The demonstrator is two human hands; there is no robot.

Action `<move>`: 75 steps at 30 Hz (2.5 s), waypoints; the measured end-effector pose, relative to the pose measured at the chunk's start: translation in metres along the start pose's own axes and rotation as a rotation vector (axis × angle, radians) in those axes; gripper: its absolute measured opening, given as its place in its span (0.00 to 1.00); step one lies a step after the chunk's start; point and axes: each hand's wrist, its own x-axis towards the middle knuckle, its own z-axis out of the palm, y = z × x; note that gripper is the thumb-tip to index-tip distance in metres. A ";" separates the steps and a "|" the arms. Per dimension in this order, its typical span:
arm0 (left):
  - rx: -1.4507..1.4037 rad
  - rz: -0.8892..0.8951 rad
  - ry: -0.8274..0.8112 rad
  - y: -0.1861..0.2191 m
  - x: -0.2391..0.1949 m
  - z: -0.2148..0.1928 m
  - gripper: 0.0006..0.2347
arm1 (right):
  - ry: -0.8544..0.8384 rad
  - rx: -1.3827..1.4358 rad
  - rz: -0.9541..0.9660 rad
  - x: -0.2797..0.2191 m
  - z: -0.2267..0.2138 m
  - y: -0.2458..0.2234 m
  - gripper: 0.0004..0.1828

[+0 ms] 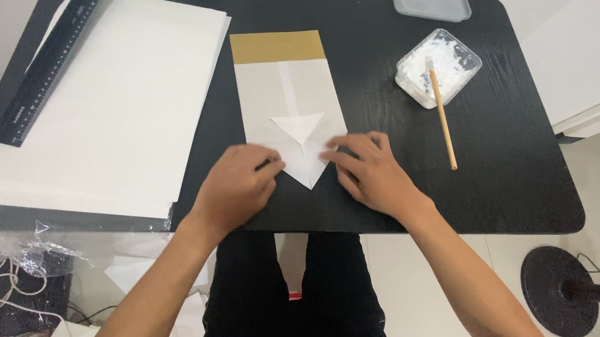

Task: Manual assembly of paper bags by applying glue with a brush and folding the bottom flaps to seal them.

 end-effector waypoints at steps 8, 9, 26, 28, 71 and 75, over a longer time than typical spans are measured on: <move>-0.015 0.062 0.035 0.003 -0.008 0.013 0.07 | -0.013 0.000 0.001 -0.013 0.001 -0.007 0.13; -0.031 0.068 0.028 0.002 -0.007 0.013 0.07 | -0.014 -0.010 0.002 -0.012 -0.001 -0.008 0.13; -0.049 0.058 -0.116 0.015 0.002 -0.003 0.06 | 0.015 0.110 0.035 -0.017 0.007 -0.012 0.15; -0.032 0.075 -0.113 0.018 0.000 0.001 0.06 | 0.025 0.098 0.037 -0.017 0.009 -0.011 0.14; -0.066 0.171 0.146 0.069 -0.038 -0.012 0.17 | 0.358 0.031 -0.036 -0.076 0.037 -0.066 0.09; -0.103 0.155 0.168 0.067 -0.060 0.019 0.14 | 0.387 0.064 -0.017 -0.086 0.053 -0.062 0.03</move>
